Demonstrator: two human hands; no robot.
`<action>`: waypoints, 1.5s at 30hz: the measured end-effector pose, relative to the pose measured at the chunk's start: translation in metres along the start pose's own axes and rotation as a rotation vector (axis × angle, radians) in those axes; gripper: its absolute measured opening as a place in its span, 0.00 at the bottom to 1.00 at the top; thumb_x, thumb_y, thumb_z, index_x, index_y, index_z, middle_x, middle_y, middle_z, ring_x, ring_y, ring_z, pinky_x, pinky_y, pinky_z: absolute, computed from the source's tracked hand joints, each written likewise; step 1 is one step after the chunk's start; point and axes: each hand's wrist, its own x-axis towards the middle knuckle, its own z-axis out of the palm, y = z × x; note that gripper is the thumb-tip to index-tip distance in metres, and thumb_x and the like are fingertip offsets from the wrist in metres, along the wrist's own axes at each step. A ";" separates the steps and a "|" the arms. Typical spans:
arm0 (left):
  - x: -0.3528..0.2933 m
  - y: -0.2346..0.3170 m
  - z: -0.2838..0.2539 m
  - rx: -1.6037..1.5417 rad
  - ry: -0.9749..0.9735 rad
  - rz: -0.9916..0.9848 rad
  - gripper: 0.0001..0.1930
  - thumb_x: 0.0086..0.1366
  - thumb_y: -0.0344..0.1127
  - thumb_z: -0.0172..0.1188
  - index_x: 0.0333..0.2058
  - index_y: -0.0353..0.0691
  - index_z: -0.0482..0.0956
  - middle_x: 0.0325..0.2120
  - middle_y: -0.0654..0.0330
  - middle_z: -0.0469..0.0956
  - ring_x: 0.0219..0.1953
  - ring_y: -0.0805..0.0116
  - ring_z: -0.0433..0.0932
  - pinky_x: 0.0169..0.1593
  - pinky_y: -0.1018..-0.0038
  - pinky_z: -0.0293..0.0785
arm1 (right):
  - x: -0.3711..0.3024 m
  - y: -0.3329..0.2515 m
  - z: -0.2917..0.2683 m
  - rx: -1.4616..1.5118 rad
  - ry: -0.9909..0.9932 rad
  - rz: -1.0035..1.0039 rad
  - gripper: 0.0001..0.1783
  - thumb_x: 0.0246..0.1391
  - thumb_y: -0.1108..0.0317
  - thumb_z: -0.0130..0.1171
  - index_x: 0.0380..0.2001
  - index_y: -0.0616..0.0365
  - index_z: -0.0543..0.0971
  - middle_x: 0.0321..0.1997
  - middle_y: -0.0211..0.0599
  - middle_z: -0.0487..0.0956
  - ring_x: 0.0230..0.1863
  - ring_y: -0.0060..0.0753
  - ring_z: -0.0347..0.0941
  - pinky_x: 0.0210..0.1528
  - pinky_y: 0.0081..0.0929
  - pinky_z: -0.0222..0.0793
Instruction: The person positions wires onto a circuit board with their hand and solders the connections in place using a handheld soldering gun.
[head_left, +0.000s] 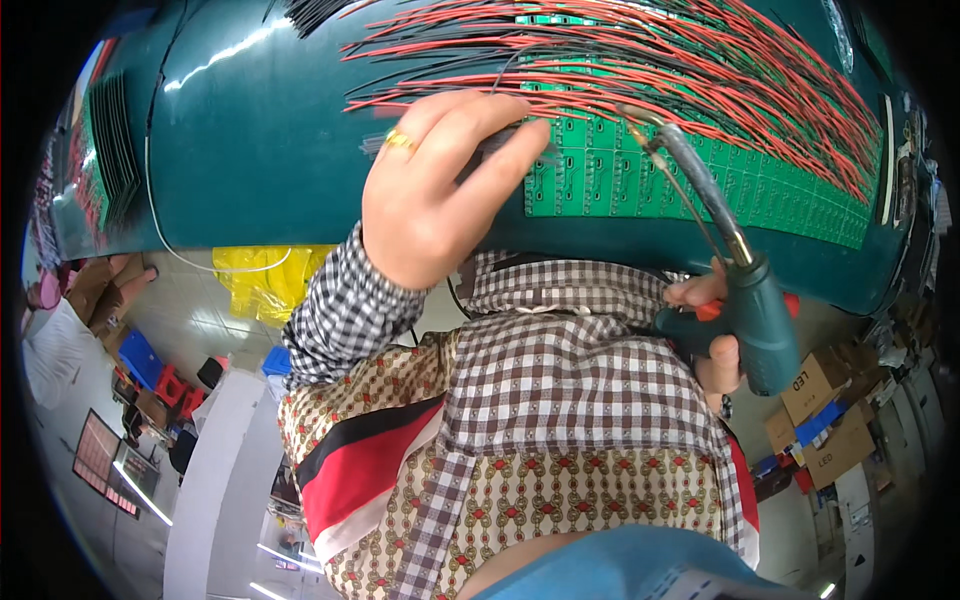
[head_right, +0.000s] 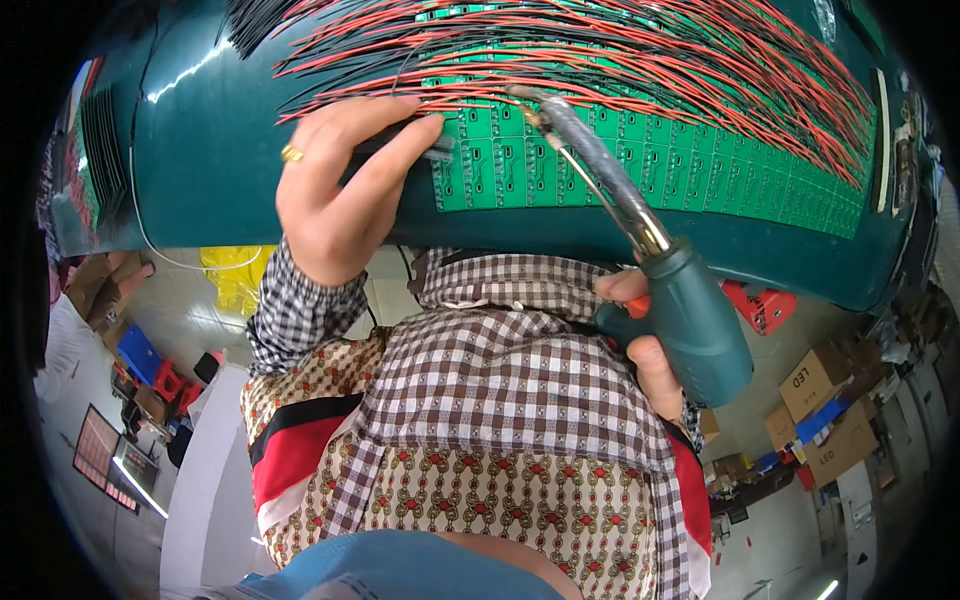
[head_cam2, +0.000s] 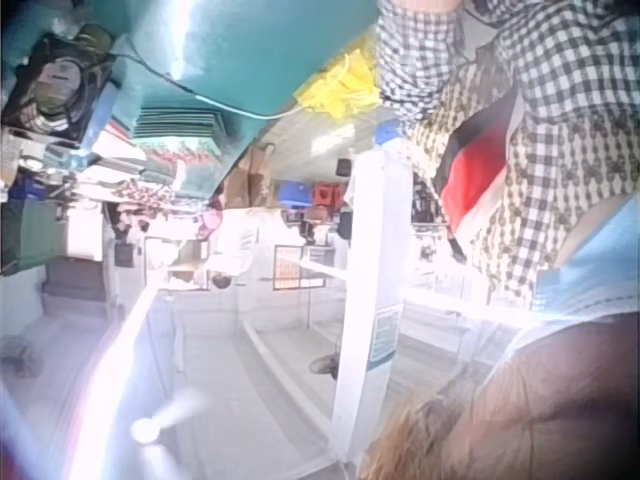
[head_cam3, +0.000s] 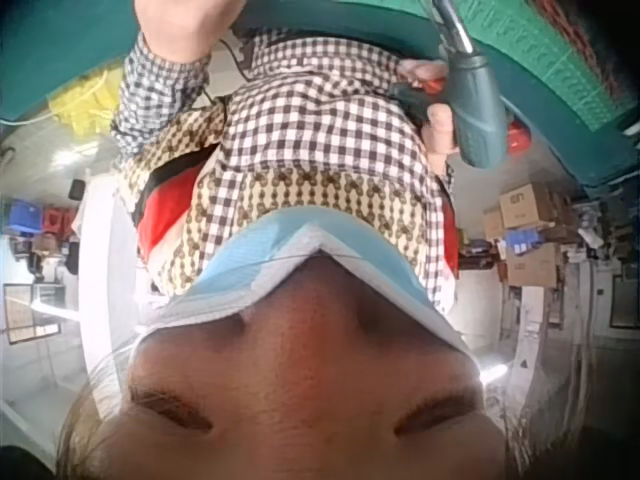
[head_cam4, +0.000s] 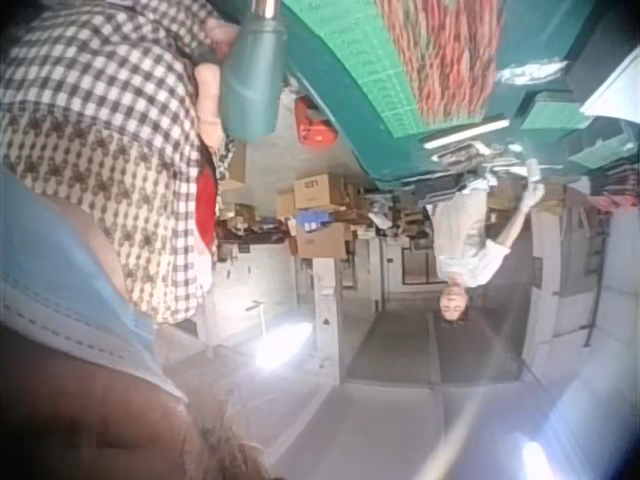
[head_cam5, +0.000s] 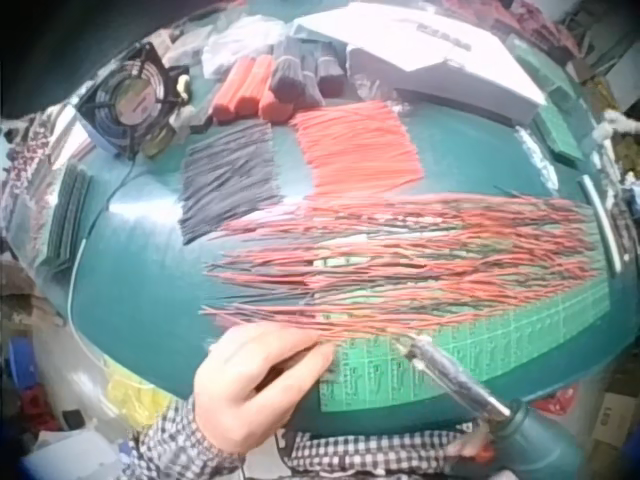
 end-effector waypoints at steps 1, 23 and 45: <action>0.003 0.004 -0.002 -0.010 0.007 0.025 0.17 0.47 0.29 0.58 0.39 0.34 0.80 0.36 0.57 0.76 0.37 0.61 0.76 0.40 0.70 0.76 | 0.000 0.001 -0.003 0.109 -0.052 -0.051 0.40 0.54 0.50 0.63 0.59 0.67 0.63 0.46 0.43 0.74 0.51 0.42 0.73 0.55 0.40 0.70; 0.001 0.009 0.020 -0.066 -0.014 -0.046 0.19 0.45 0.19 0.64 0.40 0.37 0.82 0.32 0.60 0.77 0.32 0.63 0.78 0.34 0.72 0.74 | -0.008 0.003 0.001 -0.123 0.065 0.046 0.47 0.48 0.42 0.63 0.56 0.77 0.65 0.34 0.42 0.75 0.36 0.40 0.75 0.42 0.39 0.75; 0.001 0.005 0.020 -0.049 -0.048 -0.002 0.18 0.45 0.27 0.58 0.39 0.33 0.79 0.35 0.58 0.74 0.34 0.63 0.75 0.37 0.71 0.75 | -0.002 0.006 0.002 -0.083 0.006 0.129 0.47 0.49 0.44 0.65 0.56 0.78 0.64 0.33 0.40 0.74 0.36 0.36 0.74 0.45 0.38 0.75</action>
